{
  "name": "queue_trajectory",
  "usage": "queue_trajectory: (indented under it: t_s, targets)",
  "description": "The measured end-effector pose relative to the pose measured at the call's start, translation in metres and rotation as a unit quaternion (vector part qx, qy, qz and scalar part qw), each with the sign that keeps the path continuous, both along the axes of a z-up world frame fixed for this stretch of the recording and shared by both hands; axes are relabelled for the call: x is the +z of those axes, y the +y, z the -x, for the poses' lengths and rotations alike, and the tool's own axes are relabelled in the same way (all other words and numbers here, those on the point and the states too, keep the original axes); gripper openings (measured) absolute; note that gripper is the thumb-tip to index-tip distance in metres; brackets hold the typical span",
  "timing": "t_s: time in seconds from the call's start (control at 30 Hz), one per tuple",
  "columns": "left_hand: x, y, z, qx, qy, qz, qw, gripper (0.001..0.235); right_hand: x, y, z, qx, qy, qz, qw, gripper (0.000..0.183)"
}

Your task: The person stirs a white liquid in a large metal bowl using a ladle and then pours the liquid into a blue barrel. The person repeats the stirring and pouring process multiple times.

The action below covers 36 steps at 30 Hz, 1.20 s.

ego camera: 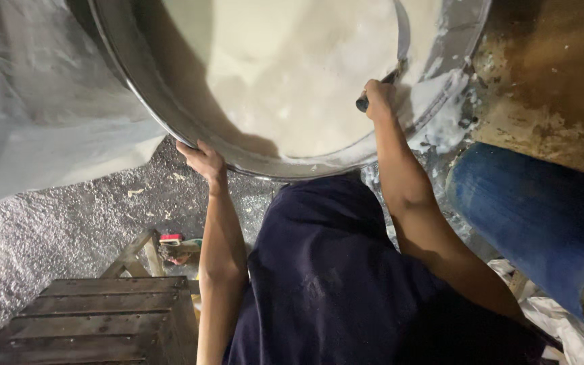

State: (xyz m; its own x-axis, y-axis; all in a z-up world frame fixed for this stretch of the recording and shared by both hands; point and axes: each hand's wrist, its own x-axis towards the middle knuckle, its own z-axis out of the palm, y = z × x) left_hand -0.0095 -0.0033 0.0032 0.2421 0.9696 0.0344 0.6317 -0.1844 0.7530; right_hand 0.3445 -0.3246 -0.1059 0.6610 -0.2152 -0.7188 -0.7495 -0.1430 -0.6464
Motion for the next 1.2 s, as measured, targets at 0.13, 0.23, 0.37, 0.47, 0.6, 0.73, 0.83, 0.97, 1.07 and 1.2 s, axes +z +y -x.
queue_trajectory:
  t_s: [0.13,0.23,0.37,0.47,0.6,0.73,0.83,0.97,1.07,1.2]
  targets:
    - [-0.007,0.001,0.003,-0.012,-0.004,0.007,1.0,0.055,0.003,0.007,0.011,-0.003,0.031,-0.01,0.999,0.007]
    - [-0.014,0.004,0.007,-0.021,-0.021,0.028,0.999,0.053,0.004,0.017,0.018,0.016,0.043,0.005,0.999,0.006]
    - [-0.021,0.006,0.01,-0.025,-0.003,0.006,1.0,0.053,-0.005,0.032,0.02,0.048,0.075,-0.014,0.996,0.006]
    - [-0.022,0.003,0.01,-0.024,0.004,0.01,1.0,0.054,-0.018,0.049,0.014,0.076,0.068,-0.056,0.993,0.008]
    - [-0.016,0.003,0.007,-0.013,-0.002,0.02,1.0,0.055,-0.022,0.085,0.006,0.111,0.037,-0.055,0.992,0.011]
    - [-0.006,0.0,0.004,-0.014,-0.001,0.019,1.0,0.057,0.0,0.125,0.005,0.175,0.006,0.0,0.985,0.015]
    - [-0.001,-0.002,0.001,-0.017,-0.014,0.001,1.0,0.059,0.017,0.156,0.006,0.21,0.009,0.009,0.978,0.025]
    - [0.004,-0.003,-0.001,-0.005,-0.026,0.01,1.0,0.058,0.033,0.193,0.015,0.303,-0.011,0.101,0.947,0.041]
    - [0.005,-0.003,-0.003,-0.005,-0.023,0.017,1.0,0.058,0.058,0.215,0.022,0.381,-0.057,0.119,0.915,0.049]
    - [0.005,-0.001,-0.002,-0.002,-0.045,0.092,0.995,0.056,0.104,0.236,0.033,0.484,-0.062,0.166,0.857,0.047]
